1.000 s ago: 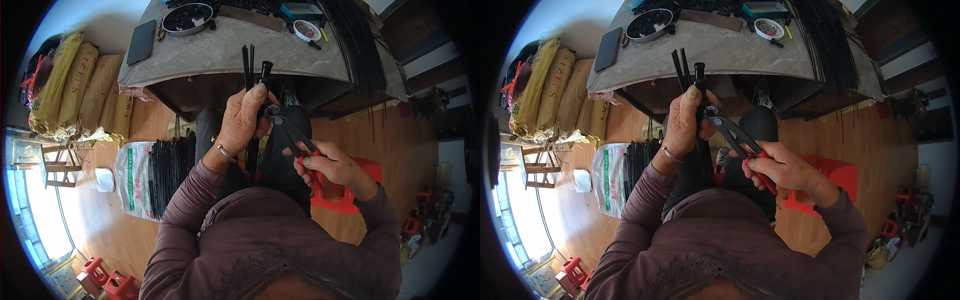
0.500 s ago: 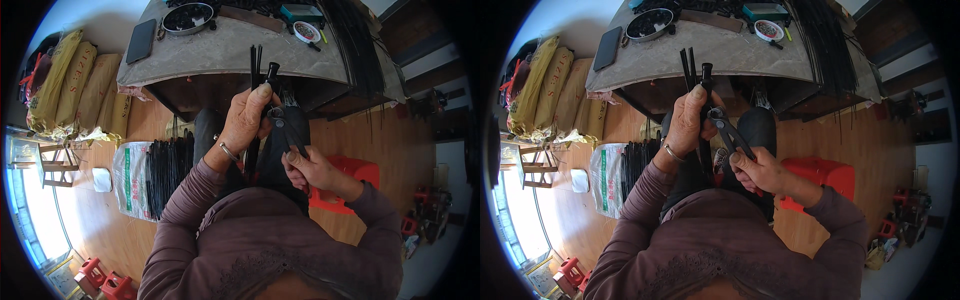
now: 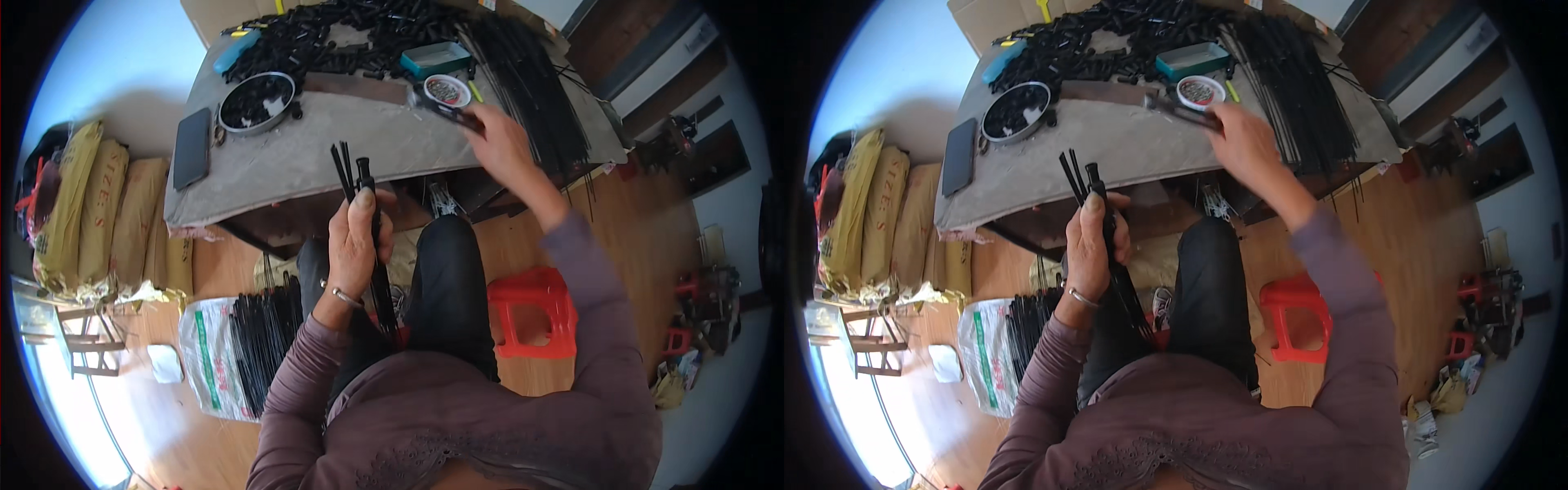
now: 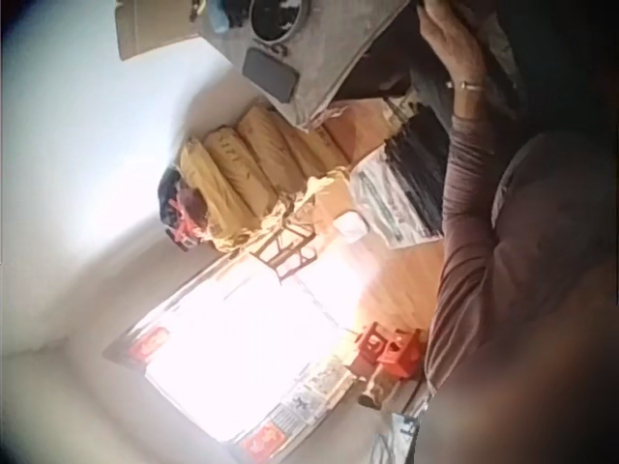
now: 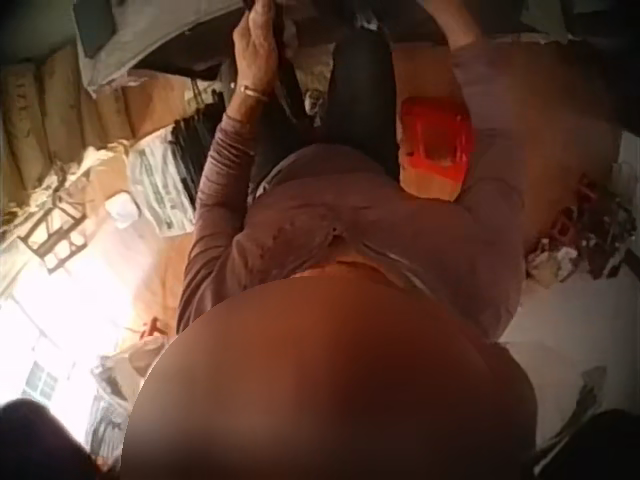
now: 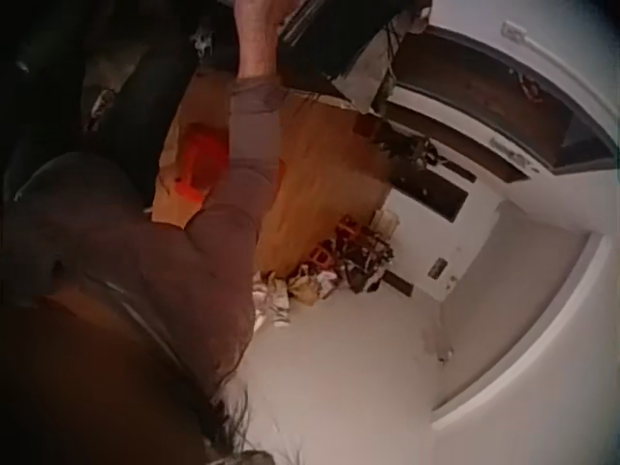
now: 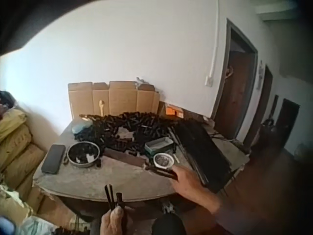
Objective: Placing thin black rods into a measuring jig and cutting them to a uniform length using hand pliers.
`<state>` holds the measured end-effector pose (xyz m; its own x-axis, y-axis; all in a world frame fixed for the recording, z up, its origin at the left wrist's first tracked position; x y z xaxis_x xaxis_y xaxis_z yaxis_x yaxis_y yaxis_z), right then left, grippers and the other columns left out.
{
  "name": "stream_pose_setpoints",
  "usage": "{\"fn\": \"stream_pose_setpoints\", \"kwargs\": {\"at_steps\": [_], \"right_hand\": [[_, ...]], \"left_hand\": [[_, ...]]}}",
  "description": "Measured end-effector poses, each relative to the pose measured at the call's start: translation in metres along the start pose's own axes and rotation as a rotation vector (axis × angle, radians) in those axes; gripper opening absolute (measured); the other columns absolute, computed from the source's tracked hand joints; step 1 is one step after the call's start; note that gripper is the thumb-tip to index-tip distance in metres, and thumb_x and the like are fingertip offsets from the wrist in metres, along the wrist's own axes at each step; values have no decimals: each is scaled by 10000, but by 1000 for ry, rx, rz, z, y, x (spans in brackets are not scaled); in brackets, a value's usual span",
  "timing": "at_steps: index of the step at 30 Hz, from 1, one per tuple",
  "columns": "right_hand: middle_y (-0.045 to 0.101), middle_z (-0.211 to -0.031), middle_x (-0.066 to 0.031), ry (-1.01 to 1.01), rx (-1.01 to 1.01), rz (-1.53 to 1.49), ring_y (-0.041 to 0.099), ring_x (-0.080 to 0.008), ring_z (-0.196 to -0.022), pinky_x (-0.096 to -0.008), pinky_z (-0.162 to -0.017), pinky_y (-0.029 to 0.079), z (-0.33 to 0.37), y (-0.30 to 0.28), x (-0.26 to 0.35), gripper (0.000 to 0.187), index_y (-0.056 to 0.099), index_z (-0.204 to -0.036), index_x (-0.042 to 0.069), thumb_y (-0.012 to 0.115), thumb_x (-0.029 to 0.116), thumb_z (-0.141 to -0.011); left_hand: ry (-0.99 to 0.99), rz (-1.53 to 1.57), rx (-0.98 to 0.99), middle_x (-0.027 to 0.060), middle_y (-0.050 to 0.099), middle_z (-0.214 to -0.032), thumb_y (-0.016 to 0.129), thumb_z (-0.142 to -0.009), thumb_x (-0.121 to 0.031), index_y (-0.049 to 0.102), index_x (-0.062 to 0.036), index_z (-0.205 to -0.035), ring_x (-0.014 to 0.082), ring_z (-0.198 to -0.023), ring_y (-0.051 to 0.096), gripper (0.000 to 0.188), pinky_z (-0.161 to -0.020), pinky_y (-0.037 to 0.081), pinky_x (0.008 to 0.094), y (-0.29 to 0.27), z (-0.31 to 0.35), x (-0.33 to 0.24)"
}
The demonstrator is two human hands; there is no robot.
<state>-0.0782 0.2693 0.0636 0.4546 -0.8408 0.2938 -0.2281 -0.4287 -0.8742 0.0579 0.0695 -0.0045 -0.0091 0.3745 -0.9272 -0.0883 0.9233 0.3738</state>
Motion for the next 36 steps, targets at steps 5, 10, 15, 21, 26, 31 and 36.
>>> {"fn": "stream_pose_setpoints", "kwargs": {"at_steps": [5,10,15,21,26,31,36], "right_hand": [[665,-993,-134,141,160,217,625,-337,-934,-440,-783,478,-88,36,-48,320,652,-1096,129,644,306,-830],[668,-990,-140,162,282,238,616,-343,-963,-451,-813,470,-106,57,-53,311,665,-1079,132,635,319,-832],[670,-975,-155,153,174,219,622,-347,-955,-444,-792,472,-113,54,-52,308,669,-1054,95,644,307,-831],[589,-706,-58,417,496,-811,568,-145,-672,-293,-614,438,-77,49,-45,283,579,-765,34,608,299,-862],[435,-641,18,486,691,-1556,430,-79,-581,-262,-558,378,17,47,49,243,494,-735,81,546,237,-914],[408,-649,28,382,637,-1703,408,-82,-572,-263,-550,357,75,51,92,280,483,-749,82,550,277,-938],[434,-644,22,423,459,-1691,433,-92,-558,-233,-518,348,96,49,116,264,525,-776,68,565,269,-942]], "left_hand": [[-20,11,-2,-3,439,-527,396,-996,-454,565,-7,-976,77,-431,408,478,-428,314,223,-1,-10,5],[-40,62,-23,5,448,-544,419,-991,-449,560,-2,-983,83,-438,415,468,-429,321,225,-12,-16,12],[-48,76,-3,6,454,-557,436,-981,-468,561,-7,-983,85,-447,422,478,-430,326,226,-13,-19,16],[-37,49,-52,8,463,-575,438,-979,-469,560,-7,-985,79,-457,426,478,-435,331,225,-14,-13,12],[-18,42,-140,3,476,-601,434,-985,-449,571,-2,-988,74,-482,439,467,-457,338,218,-12,1,3],[63,-42,-122,33,501,-714,392,-996,-457,570,21,-1077,87,-505,475,517,-387,398,241,1,18,-14],[130,-73,-122,30,559,-681,365,-1010,-449,597,28,-1060,72,-519,468,532,-495,367,208,6,34,-21]]}}
Point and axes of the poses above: each hand's wrist, its own z-axis away from the middle knuckle, its own y-axis out of the palm, x = y × z, the point moved 5 cm from there along -z, towards the middle knuckle
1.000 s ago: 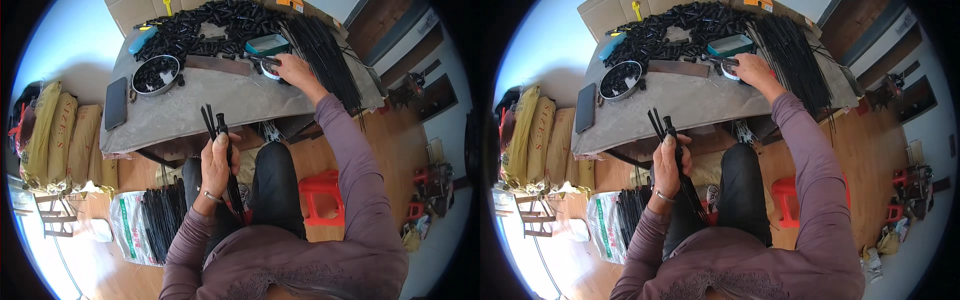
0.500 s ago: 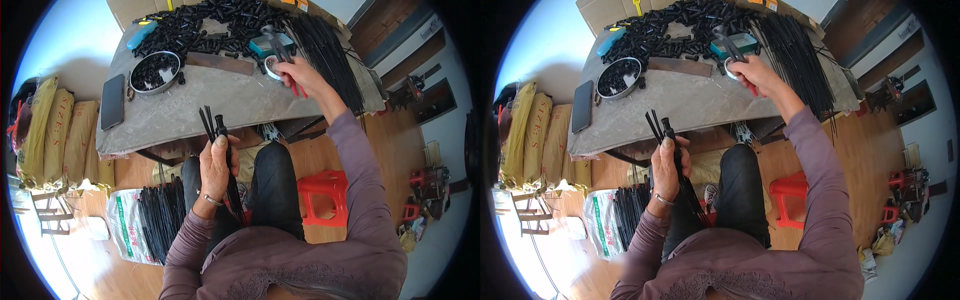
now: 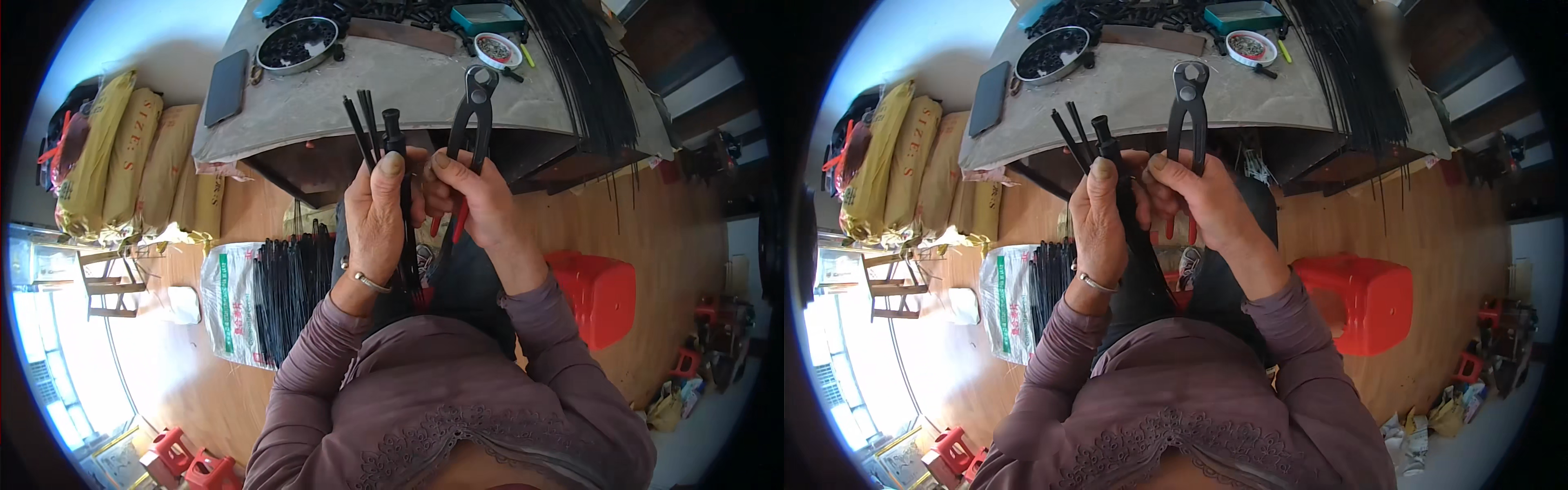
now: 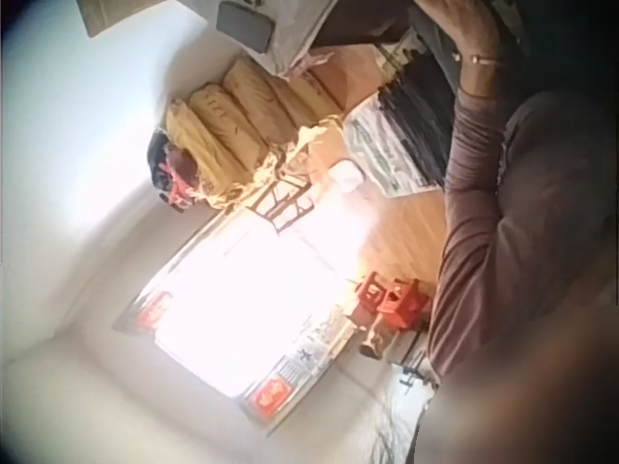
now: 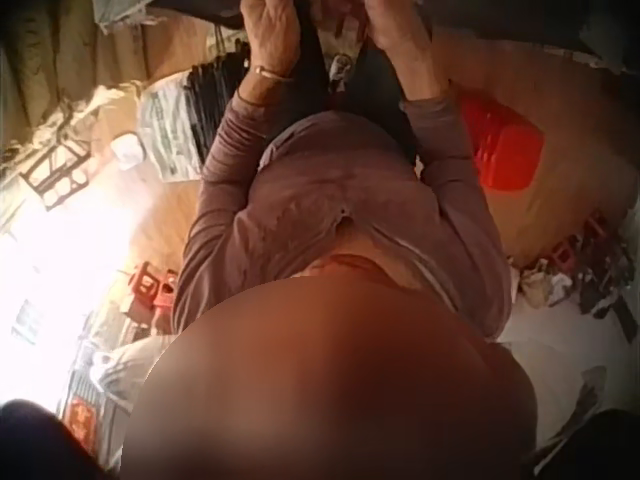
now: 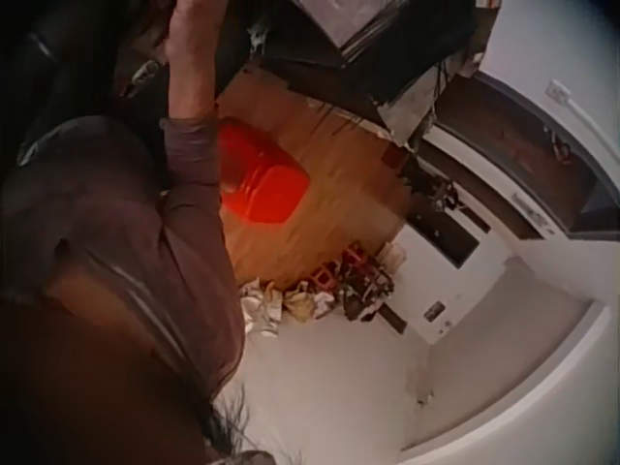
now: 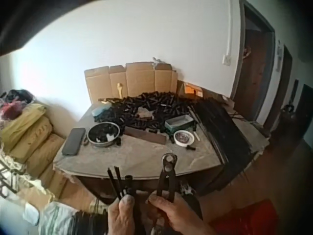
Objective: Placing thin black rods into a measuring jig and cutting them to a uniform length using hand pliers.
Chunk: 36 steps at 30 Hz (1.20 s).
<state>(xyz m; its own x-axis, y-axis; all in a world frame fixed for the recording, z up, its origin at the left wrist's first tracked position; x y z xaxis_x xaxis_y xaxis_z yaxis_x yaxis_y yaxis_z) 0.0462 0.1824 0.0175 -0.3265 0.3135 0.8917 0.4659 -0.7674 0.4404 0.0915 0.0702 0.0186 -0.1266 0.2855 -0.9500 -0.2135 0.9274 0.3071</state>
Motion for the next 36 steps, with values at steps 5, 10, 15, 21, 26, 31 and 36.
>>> {"fn": "stream_pose_setpoints", "kwargs": {"at_steps": [5,10,15,21,26,31,36], "right_hand": [[454,-637,18,-60,-109,112,458,-90,-552,-242,-493,377,11,7,-3,247,555,-804,59,575,264,-940],[507,-654,11,-133,-268,177,464,-79,-516,-230,-452,366,12,11,-5,237,572,-831,45,575,252,-944],[595,-703,-77,-545,-485,629,596,-219,-610,-338,-549,457,10,13,10,250,578,-872,27,590,271,-926],[546,-695,-87,-730,-518,925,535,-177,-604,-320,-561,419,10,20,19,275,557,-859,16,628,276,-909],[560,-687,-75,-778,-481,948,531,-146,-592,-294,-559,421,11,24,19,265,571,-876,9,628,265,-911],[568,-678,-21,-630,-379,788,509,-67,-603,-252,-551,413,10,28,14,274,592,-909,-1,626,271,-919],[556,-672,17,-373,-279,535,494,-26,-609,-197,-502,376,5,17,10,228,612,-918,39,595,265,-940]], "left_hand": [[28,-11,-17,20,544,-646,374,-1005,-457,611,28,-1058,70,-522,464,542,-489,360,206,4,14,-8],[55,73,-48,-21,526,-683,487,-987,-371,591,-20,-1001,34,-509,427,366,-456,324,197,8,24,-7],[59,8,-80,-30,479,-611,492,-977,-413,570,-42,-899,39,-496,418,387,-449,315,203,15,27,-12],[25,-7,-75,-28,464,-583,473,-972,-464,569,-45,-859,49,-491,418,445,-449,314,208,7,26,-9],[30,9,-87,-30,456,-580,470,-975,-460,569,-47,-847,49,-488,410,443,-448,307,211,2,28,-11],[44,41,-87,-33,452,-586,457,-980,-460,609,-27,-940,48,-490,401,461,-451,299,213,-3,28,-11],[22,27,-26,-32,475,-622,426,-981,-490,590,-2,-1196,46,-517,411,558,-478,307,205,-8,26,-15]]}}
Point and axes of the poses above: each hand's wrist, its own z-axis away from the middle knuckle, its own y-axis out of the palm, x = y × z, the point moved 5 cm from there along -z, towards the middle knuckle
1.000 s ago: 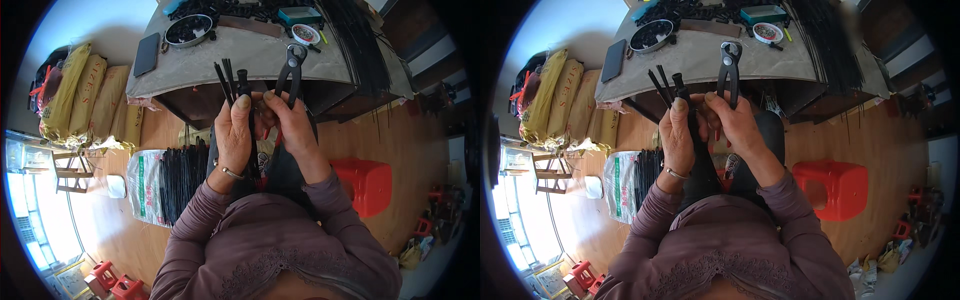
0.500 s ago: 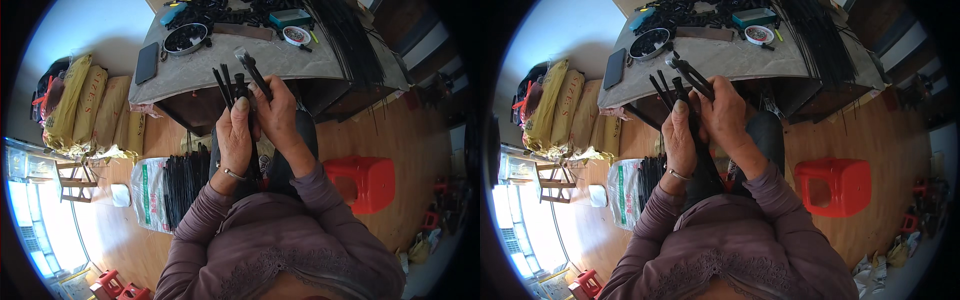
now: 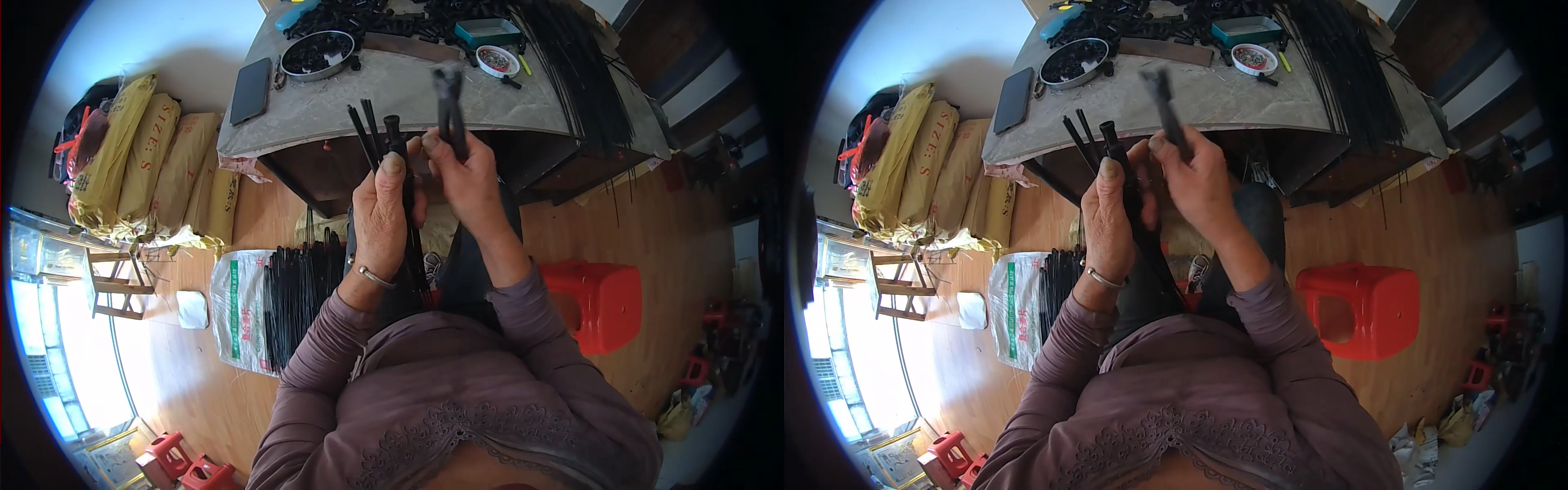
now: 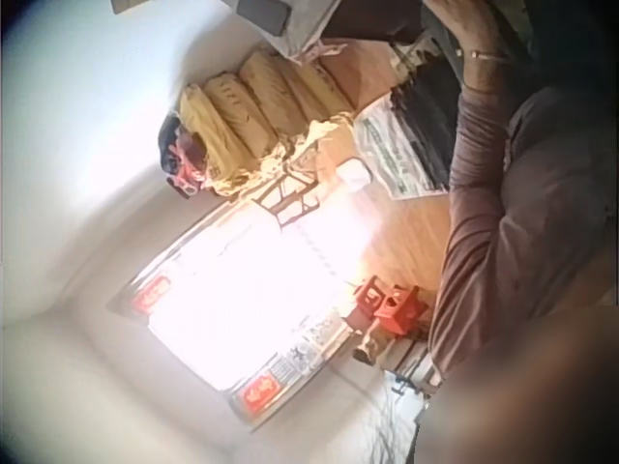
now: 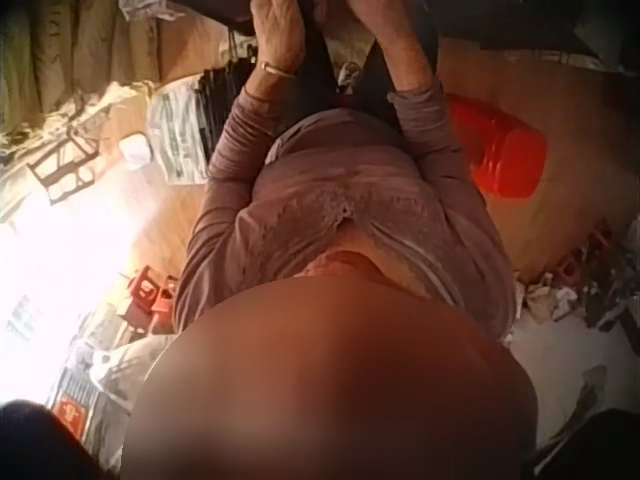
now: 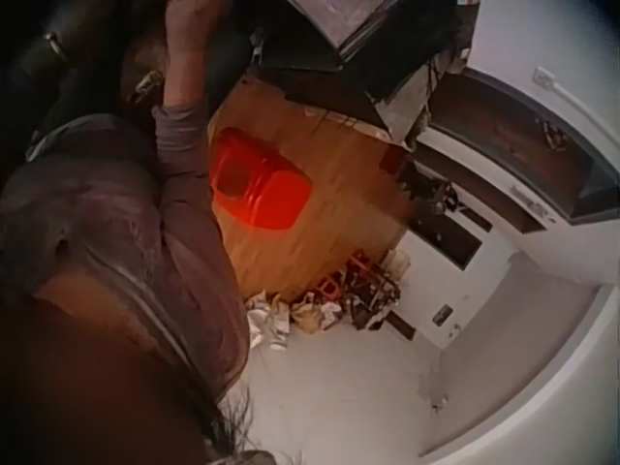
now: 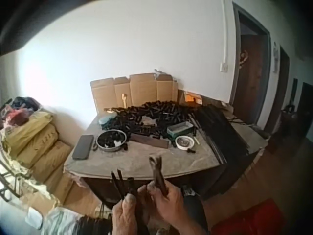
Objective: Placing thin black rods into a measuring jig and cutting them to a uniform length using hand pliers.
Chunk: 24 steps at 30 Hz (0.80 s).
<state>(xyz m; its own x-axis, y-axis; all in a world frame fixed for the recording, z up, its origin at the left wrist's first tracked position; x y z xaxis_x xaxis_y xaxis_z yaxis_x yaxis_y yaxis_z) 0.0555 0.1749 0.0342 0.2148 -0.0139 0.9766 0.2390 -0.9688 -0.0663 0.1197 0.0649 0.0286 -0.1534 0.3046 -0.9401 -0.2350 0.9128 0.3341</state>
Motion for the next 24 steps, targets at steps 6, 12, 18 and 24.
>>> {"fn": "stream_pose_setpoints", "kwargs": {"at_steps": [6,12,18,24], "right_hand": [[578,-674,9,115,234,-232,496,-49,-565,-189,-473,371,24,11,16,215,611,-930,53,564,262,-955],[575,-676,2,141,178,-259,546,-70,-557,-194,-454,392,25,13,1,227,597,-917,61,565,283,-955],[558,-667,0,148,185,-264,557,-88,-555,-205,-442,396,24,15,0,235,576,-895,66,562,292,-956],[551,-659,2,143,165,-203,554,-88,-555,-206,-443,394,24,15,-3,232,579,-894,69,566,293,-953]], "left_hand": [[-14,-7,-2,-26,510,-661,433,-975,-501,604,10,-1148,41,-527,422,566,-486,320,194,-6,-5,4],[2,-2,13,-22,532,-675,439,-971,-505,604,5,-1140,33,-521,432,562,-471,333,191,-7,-8,8],[-2,17,27,-10,561,-699,450,-969,-498,607,6,-1127,34,-512,434,551,-463,337,194,-10,-8,10],[-1,40,10,11,596,-741,460,-969,-485,602,8,-1112,37,-512,445,532,-457,349,193,-10,-9,12]]}}
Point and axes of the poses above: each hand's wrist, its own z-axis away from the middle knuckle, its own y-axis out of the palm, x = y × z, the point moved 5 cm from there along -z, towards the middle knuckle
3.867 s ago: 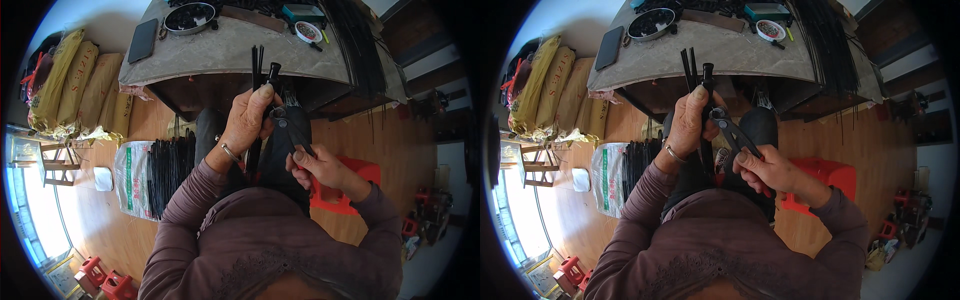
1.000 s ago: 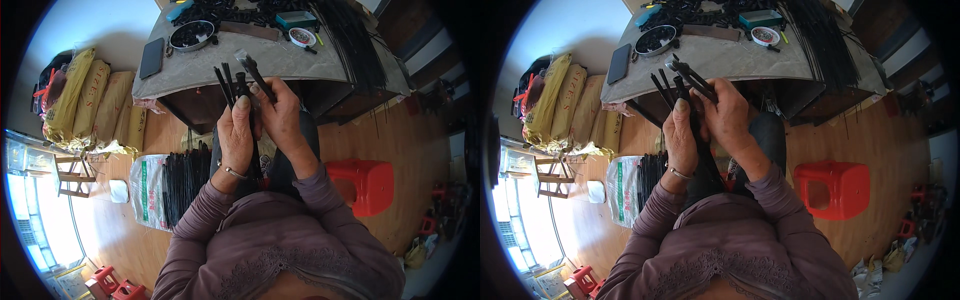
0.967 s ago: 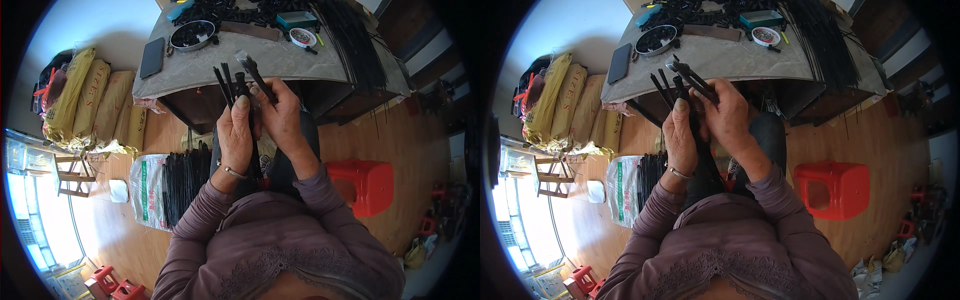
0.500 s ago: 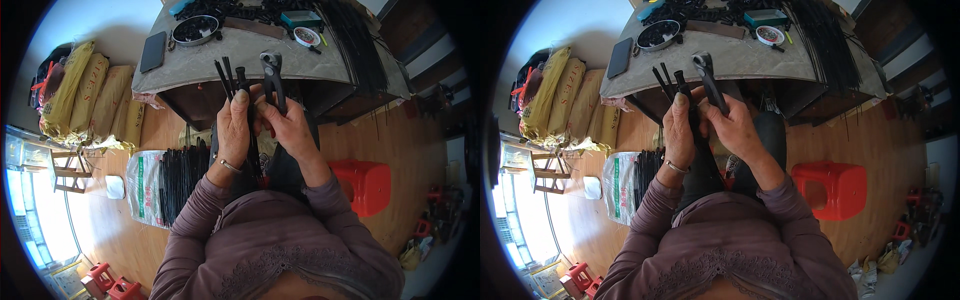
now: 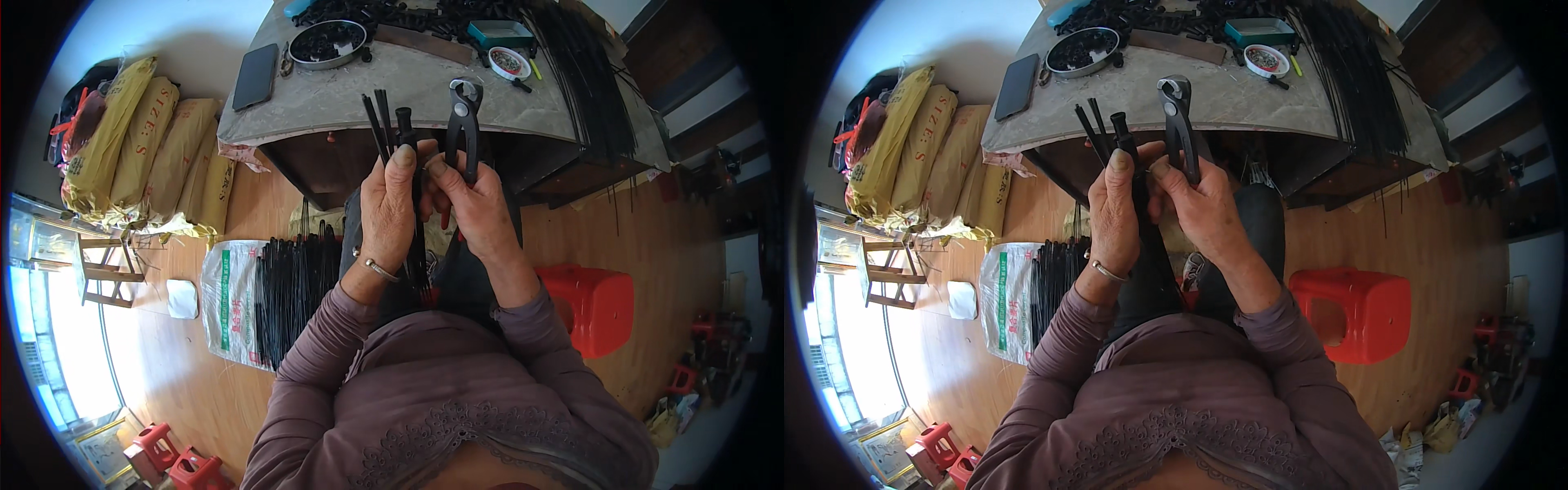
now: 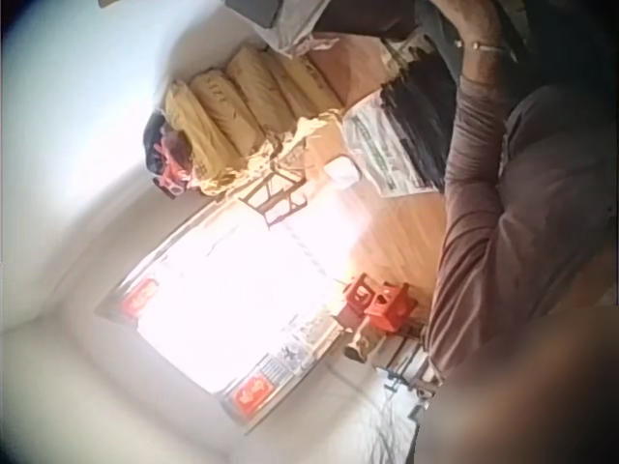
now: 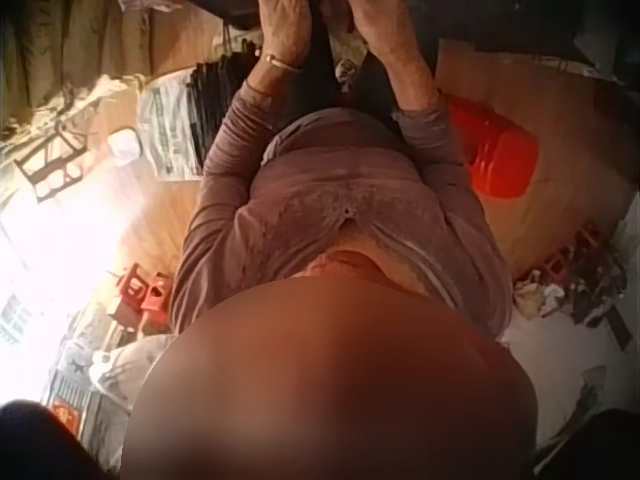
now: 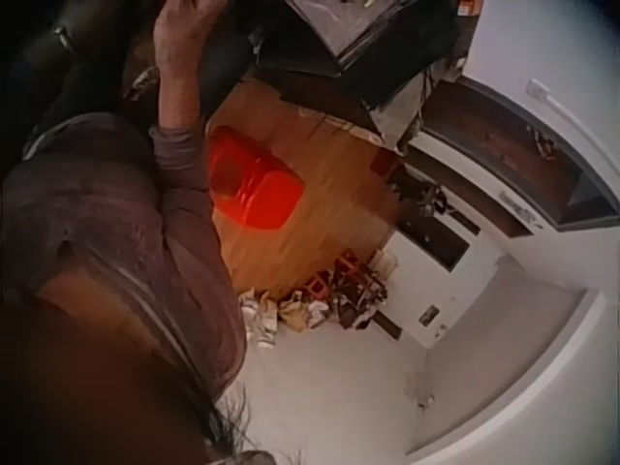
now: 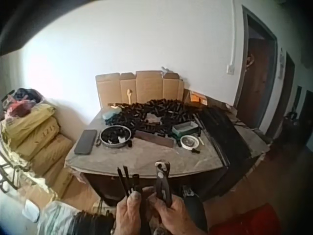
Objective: Placing thin black rods into a measuring jig and cutting them to a uniform length using hand pliers.
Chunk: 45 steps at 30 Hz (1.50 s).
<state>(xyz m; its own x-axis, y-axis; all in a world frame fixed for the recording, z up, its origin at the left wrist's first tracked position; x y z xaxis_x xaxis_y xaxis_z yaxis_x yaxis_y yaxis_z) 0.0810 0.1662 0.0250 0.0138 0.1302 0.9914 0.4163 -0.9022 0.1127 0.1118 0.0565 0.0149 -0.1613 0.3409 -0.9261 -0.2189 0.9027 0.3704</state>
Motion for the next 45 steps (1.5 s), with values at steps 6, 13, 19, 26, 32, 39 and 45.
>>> {"fn": "stream_pose_setpoints", "kwargs": {"at_steps": [6,13,19,26,32,39,45], "right_hand": [[554,-662,3,-12,-12,2,551,-83,-547,-202,-443,385,2,2,5,219,592,-900,65,591,281,-940],[577,-697,-25,39,158,-22,565,-103,-547,-234,-499,451,-13,-6,15,248,586,-923,3,617,249,-924],[594,-733,-80,120,258,198,597,-143,-555,-260,-533,498,3,-10,36,254,563,-1037,-38,556,202,-953],[514,-687,-33,645,454,106,476,-84,-485,-240,-447,432,55,-21,32,253,470,-1142,-16,498,166,-969],[505,-705,-33,756,519,-40,497,-87,-502,-254,-473,471,68,-24,39,278,459,-1163,-25,462,196,-995],[577,-794,-107,833,496,-144,613,-179,-599,-325,-570,555,64,-25,60,355,425,-1227,-33,444,242,-1003],[483,-715,-35,903,488,-48,463,-115,-514,-288,-498,476,68,-20,57,226,457,-1086,5,448,214,-1002]], "left_hand": [[18,15,15,22,598,-741,454,-971,-485,593,26,-1109,41,-509,449,547,-453,349,190,2,-1,-3],[20,30,93,23,566,-668,415,-977,-510,613,41,-1072,62,-496,457,593,-485,368,203,2,-1,-9],[-96,44,75,15,515,-574,366,-980,-537,637,40,-1008,82,-470,459,638,-473,373,221,-11,-10,-5],[-202,170,82,-4,452,-503,333,-962,-596,633,19,-887,81,-403,401,689,-403,323,231,-18,-19,11],[-178,39,172,-8,437,-467,317,-957,-611,636,11,-840,74,-379,380,709,-388,285,221,4,-5,1],[-224,61,204,-10,427,-463,295,-958,-615,638,18,-861,72,-375,379,726,-380,281,224,12,-7,7],[-197,19,144,-18,376,-448,296,-947,-638,604,10,-818,71,-362,339,729,-365,259,225,18,-2,1]]}}
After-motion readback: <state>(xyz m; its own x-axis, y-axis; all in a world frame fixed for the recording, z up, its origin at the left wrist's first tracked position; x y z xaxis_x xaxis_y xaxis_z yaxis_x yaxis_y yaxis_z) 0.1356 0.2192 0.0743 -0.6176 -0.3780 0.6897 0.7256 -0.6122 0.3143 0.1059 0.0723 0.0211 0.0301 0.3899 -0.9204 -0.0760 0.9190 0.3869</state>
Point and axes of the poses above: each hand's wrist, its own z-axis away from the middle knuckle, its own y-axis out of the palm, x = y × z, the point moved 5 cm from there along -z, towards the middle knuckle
